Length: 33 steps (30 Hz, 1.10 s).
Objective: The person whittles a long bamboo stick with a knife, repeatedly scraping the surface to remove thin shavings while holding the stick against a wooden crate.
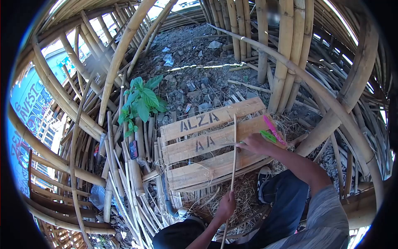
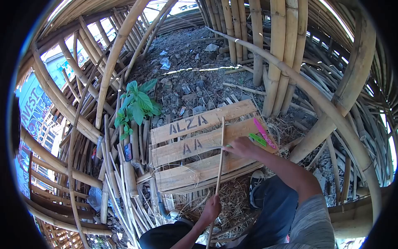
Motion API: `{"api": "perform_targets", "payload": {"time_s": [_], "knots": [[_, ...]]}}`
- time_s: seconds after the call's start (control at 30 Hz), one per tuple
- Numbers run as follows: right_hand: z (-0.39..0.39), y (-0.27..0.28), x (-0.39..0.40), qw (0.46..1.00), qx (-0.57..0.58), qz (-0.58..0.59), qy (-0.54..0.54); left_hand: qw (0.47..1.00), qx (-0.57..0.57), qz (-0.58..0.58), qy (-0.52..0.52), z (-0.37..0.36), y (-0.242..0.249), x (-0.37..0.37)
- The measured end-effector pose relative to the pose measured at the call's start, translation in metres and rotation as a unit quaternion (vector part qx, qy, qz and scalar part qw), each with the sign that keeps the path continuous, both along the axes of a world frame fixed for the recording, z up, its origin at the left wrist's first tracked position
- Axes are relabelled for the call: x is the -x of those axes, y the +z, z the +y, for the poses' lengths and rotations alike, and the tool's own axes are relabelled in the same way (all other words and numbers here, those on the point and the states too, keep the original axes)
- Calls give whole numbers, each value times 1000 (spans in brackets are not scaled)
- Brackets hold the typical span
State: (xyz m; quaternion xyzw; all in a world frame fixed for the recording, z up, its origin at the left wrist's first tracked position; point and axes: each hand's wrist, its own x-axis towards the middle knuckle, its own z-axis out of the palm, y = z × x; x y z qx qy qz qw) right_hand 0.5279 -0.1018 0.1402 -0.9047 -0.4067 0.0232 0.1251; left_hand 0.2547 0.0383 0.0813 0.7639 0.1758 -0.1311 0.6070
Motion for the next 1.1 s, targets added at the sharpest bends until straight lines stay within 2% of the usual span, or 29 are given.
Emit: {"api": "perform_targets", "payload": {"time_s": [0.1, 0.2, 0.23, 0.27, 0.3, 0.33, 0.37, 0.4, 0.47, 0.5, 0.57, 0.63, 0.7, 0.77, 0.83, 0.9, 0.93, 1.0, 1.1], "knots": [[-2, 9, -2, 998, 34, -24, 48, 1000, 11, 12, -5, 0, 9, 2], [-7, 0, -48, 998, -35, -58, -5, 998, -43, -54, -2, -3, -3, 3], [-7, -4, -68, 992, -29, -95, -78, 997, -46, -60, 1, -3, -1, -2], [-1, 2, -70, 980, -25, -127, -151, 1000, 24, -10, 10, -2, 3, -2], [4, 3, -65, 980, -32, -125, -151, 995, 92, 42, 19, 1, 7, 0], [5, 3, -57, 987, -17, -78, -141, 989, 133, 49, 34, 1, 11, 1], [7, 10, -45, 991, 2, -32, -130, 989, 133, 49, 36, 2, 15, 2], [7, 13, -28, 991, 4, -34, -130, 992, 119, 46, 28, 1, 18, 2], [4, 8, 4, 998, 47, 7, -38, 993, 108, 42, 19, 0, 12, 0], [4, 7, 7, 998, 51, 9, -39, 996, 88, 29, 17, 1, 2, 0], [2, 4, 14, 998, 23, -55, 27, 997, 69, 20, 12, -1, -6, 3], [-3, -3, -21, 999, -7, -42, 31, 999, 33, 4, -4, -1, 2, 3], [-4, -3, -58, 981, -53, -58, -180, 1000, 16, -2, -1, -3, 7, 2], [-5, -7, -68, 979, -67, -107, -158, 997, 64, 33, 23, -2, 8, 1], [-2, -13, -61, 975, -79, -151, -140, 998, 53, 31, 20, 2, 5, 3], [4, 14, -16, 995, 9, 46, -90, 998, 49, 27, 10, 1, 1, 2], [5, 7, -6, 995, 13, 47, -92, 998, 52, 28, 8, 0, 1, 1], [2, -3, 13, 998, -9, -25, 58, 999, 33, 30, 1, 0, 3, 2], [4, 2, 13, 997, 23, -47, 59, 1000, 17, 0, 6, -1, -1, 2]]}}
